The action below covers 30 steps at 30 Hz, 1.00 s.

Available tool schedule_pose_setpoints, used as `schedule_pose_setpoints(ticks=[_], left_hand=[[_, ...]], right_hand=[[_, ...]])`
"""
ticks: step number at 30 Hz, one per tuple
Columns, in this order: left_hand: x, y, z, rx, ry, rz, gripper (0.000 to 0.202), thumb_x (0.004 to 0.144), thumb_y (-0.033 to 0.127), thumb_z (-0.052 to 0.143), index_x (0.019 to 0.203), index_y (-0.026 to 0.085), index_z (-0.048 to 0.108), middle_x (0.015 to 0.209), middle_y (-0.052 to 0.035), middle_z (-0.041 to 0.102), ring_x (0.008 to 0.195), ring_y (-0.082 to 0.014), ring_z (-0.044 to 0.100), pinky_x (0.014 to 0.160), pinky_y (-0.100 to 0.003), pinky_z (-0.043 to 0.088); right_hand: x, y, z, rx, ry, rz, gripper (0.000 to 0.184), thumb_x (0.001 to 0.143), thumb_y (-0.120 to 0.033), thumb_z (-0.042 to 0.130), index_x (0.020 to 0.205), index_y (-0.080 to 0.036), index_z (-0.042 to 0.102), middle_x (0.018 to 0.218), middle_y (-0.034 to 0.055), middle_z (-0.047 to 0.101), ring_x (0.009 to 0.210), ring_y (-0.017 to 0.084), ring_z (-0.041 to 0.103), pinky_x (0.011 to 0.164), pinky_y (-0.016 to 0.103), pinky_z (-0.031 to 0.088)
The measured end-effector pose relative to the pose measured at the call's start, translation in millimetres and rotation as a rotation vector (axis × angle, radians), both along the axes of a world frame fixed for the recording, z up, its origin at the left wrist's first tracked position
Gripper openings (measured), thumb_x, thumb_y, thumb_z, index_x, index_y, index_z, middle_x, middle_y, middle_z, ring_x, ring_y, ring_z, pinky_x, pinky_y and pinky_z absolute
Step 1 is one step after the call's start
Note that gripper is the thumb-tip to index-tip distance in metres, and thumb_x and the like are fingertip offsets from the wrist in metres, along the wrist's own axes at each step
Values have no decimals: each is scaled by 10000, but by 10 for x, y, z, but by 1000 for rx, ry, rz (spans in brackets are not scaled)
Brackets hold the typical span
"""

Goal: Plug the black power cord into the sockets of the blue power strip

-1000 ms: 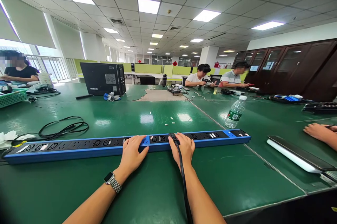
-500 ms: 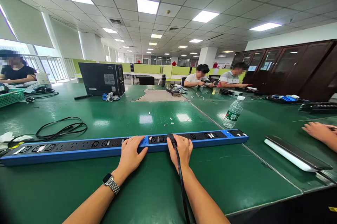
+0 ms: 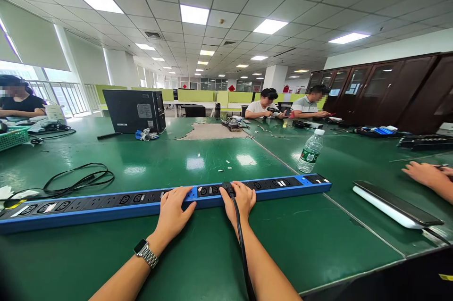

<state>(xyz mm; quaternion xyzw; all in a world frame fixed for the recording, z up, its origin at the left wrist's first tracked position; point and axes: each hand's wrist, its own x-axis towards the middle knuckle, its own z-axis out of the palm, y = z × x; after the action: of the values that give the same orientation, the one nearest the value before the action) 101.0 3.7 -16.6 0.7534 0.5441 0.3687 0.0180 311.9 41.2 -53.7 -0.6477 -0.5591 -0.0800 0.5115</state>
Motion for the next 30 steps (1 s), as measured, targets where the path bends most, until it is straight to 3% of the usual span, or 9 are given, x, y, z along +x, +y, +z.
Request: schedule_pose_setpoints(ticks=[6, 11, 15, 18, 22, 27, 30], left_hand=[[0, -6, -10, -6, 1, 0, 357, 845, 264, 588, 1202, 256, 573, 1214, -33, 657, 1202, -239, 520, 1049, -446, 306], [-5, -10, -9, -7, -2, -3, 357, 843, 260, 587, 1200, 259, 569, 1211, -28, 656, 1199, -234, 520, 1050, -445, 302], [-2, -12, 0, -1, 2, 2, 357, 844, 255, 585, 1200, 260, 571, 1217, -29, 653, 1201, -232, 519, 1049, -444, 304], [4, -18, 5, -2, 5, 5, 351, 843, 256, 586, 1194, 258, 576, 1212, -32, 655, 1197, -233, 521, 1050, -445, 304], [10, -12, -14, 7, 10, 8, 367, 840, 258, 589, 1207, 253, 572, 1220, -43, 652, 1195, -234, 521, 1047, -445, 306], [19, 8, -42, 23, -4, 23, 484, 832, 300, 599, 1304, 243, 511, 1250, -75, 631, 1202, -244, 514, 1048, -459, 299], [42, -15, -7, 54, 9, -46, 529, 846, 279, 569, 1364, 277, 462, 1246, -52, 629, 1193, -227, 511, 1053, -453, 289]], right_hand=[[12, 26, 30, -13, 54, 16, 421, 802, -599, 546, 884, -236, 741, 1078, 60, 700, 1073, 293, 559, 1084, 536, 133], [126, 54, 97, -67, 191, -2, 455, 798, -606, 536, 927, -223, 745, 1049, 89, 719, 1007, 290, 604, 1003, 452, 292], [127, 34, 104, -73, 151, 18, 416, 767, -592, 589, 885, -225, 745, 1049, 80, 724, 1032, 296, 601, 1026, 451, 261], [44, -21, 143, -37, 131, 18, 397, 771, -576, 593, 849, -216, 741, 1020, 80, 729, 1028, 286, 600, 1043, 454, 236], [-154, -148, 258, 31, 78, 51, 363, 810, -539, 575, 788, -209, 723, 993, 84, 719, 1016, 268, 585, 991, 421, 300], [-479, -328, 355, 89, -73, 231, 261, 837, -456, 600, 799, -219, 703, 989, 60, 697, 1016, 248, 563, 984, 433, 298], [-595, -392, 371, 104, -133, 316, 223, 853, -414, 602, 851, -216, 703, 996, 59, 686, 1014, 246, 550, 982, 440, 310]])
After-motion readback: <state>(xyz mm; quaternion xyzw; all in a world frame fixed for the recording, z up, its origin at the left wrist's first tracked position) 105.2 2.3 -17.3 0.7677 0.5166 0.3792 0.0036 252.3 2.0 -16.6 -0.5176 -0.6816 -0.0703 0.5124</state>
